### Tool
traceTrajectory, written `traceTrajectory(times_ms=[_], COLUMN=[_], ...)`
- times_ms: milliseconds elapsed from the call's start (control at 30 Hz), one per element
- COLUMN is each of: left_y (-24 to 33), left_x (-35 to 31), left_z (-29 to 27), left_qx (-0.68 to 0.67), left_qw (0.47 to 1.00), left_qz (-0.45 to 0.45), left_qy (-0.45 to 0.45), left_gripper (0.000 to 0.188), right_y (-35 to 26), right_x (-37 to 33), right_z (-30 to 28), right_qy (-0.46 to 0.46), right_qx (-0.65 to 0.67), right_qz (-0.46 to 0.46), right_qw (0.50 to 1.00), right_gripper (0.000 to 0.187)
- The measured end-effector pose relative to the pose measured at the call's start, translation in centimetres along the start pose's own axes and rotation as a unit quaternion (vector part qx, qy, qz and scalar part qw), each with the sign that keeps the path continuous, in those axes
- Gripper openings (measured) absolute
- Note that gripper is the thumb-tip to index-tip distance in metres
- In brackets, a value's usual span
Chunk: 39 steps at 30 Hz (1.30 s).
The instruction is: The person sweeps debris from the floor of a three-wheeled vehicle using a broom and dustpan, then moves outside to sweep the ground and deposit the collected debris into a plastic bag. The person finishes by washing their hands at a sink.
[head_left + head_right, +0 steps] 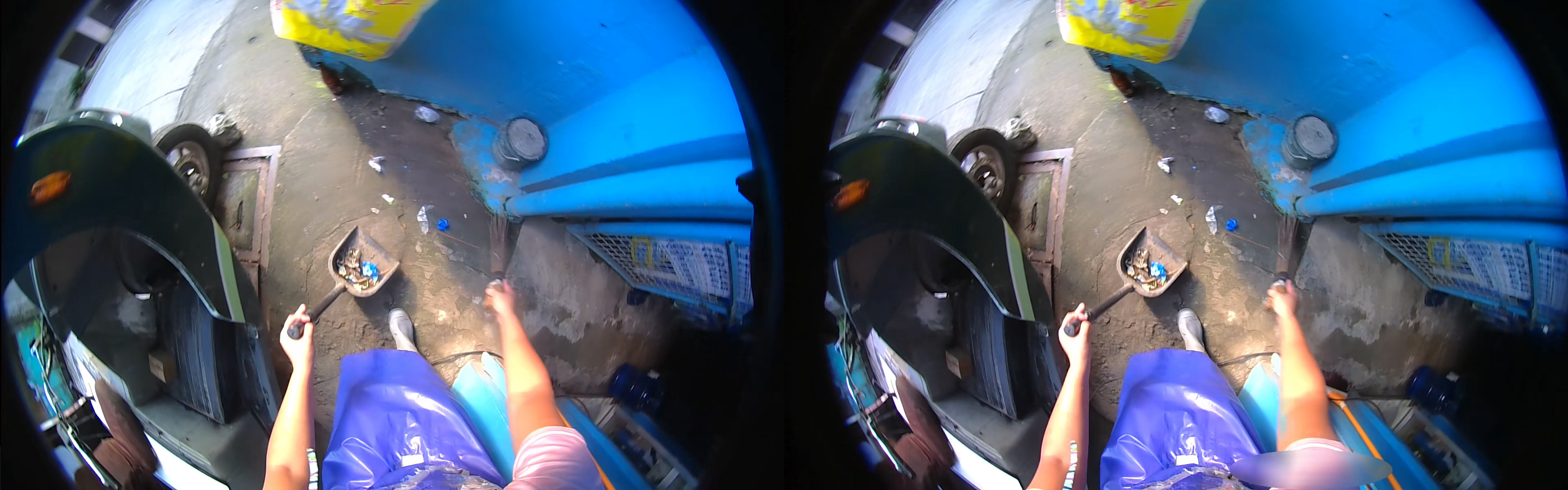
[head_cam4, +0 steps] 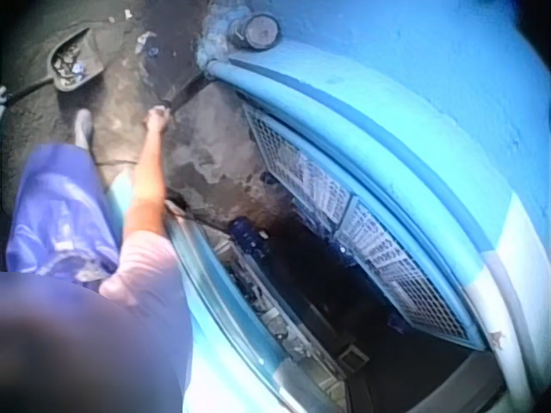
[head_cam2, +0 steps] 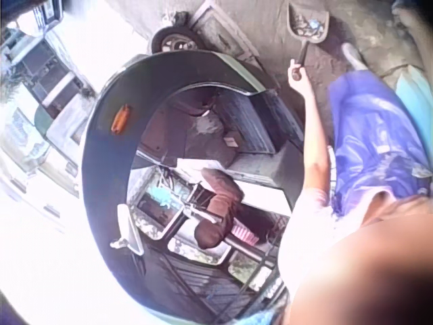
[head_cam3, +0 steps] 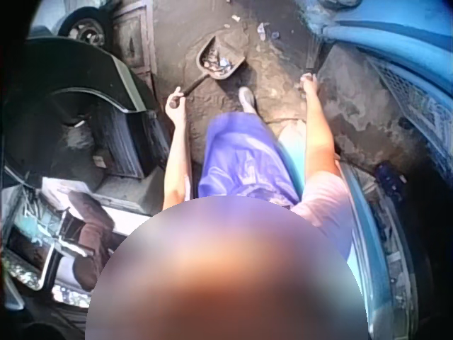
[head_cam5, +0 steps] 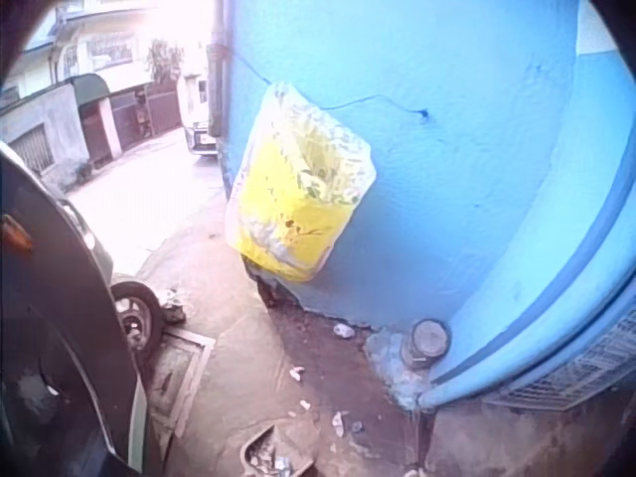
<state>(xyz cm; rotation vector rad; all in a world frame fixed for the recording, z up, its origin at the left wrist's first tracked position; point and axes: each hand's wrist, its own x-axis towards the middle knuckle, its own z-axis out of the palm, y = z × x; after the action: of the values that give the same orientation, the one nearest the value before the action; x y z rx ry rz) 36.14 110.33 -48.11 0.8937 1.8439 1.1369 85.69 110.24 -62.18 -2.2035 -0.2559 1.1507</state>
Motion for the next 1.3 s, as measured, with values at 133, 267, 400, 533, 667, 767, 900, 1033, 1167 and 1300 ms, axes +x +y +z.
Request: traceTrajectory(times_ms=[133,267,400,533,667,767,900,1033,1167,1300], left_y=[1.7,3.1,4.1,5.1,5.1,4.8,4.9,5.8,5.7,4.2], left_x=[6.1,9.5,11.3,13.4,16.4,18.7,20.1,21.0,22.6,23.7], left_z=[8.6,13.0,12.6,9.3,8.2,8.9,8.5,5.3,2.6,3.3], left_qx=[0.025,0.105,0.057,0.054,0.089,0.117,0.091,0.104,0.074,0.072], left_qw=[0.999,0.994,0.998,0.996,0.99,0.985,0.988,0.989,0.995,0.997], left_qz=[0.022,0.017,0.006,-0.018,0.013,0.046,0.027,0.008,-0.02,-0.003], left_qy=[-0.011,-0.025,-0.035,-0.07,-0.104,-0.119,-0.121,-0.105,-0.069,-0.027], left_gripper=[0.008,0.009,0.01,0.013,0.011,0.009,0.009,0.013,0.013,0.013], right_y=[3.1,4.3,4.4,4.7,3.7,2.3,0.6,-1.3,-3.7,-5.3], right_x=[-3.9,-11.9,-18.4,-17.0,-11.7,-14.5,-21.2,-21.4,-12.5,-8.0], right_z=[10.4,13.8,9.5,4.2,11.9,21.9,24.4,18.0,14.3,22.0], right_qy=[-0.036,-0.178,-0.199,0.007,0.013,-0.056,-0.191,-0.127,-0.003,0.028], right_qx=[-0.099,-0.149,0.126,-0.022,0.204,-0.15,-0.082,0.089,-0.008,-0.125], right_qz=[-0.07,-0.068,0.059,0.047,0.154,0.0,0.019,0.005,-0.038,-0.068], right_qw=[0.992,0.97,0.97,0.999,0.967,0.987,0.978,0.988,0.999,0.989], right_gripper=[0.009,0.033,0.067,0.082,0.02,0.043,0.077,0.073,0.069,0.065])
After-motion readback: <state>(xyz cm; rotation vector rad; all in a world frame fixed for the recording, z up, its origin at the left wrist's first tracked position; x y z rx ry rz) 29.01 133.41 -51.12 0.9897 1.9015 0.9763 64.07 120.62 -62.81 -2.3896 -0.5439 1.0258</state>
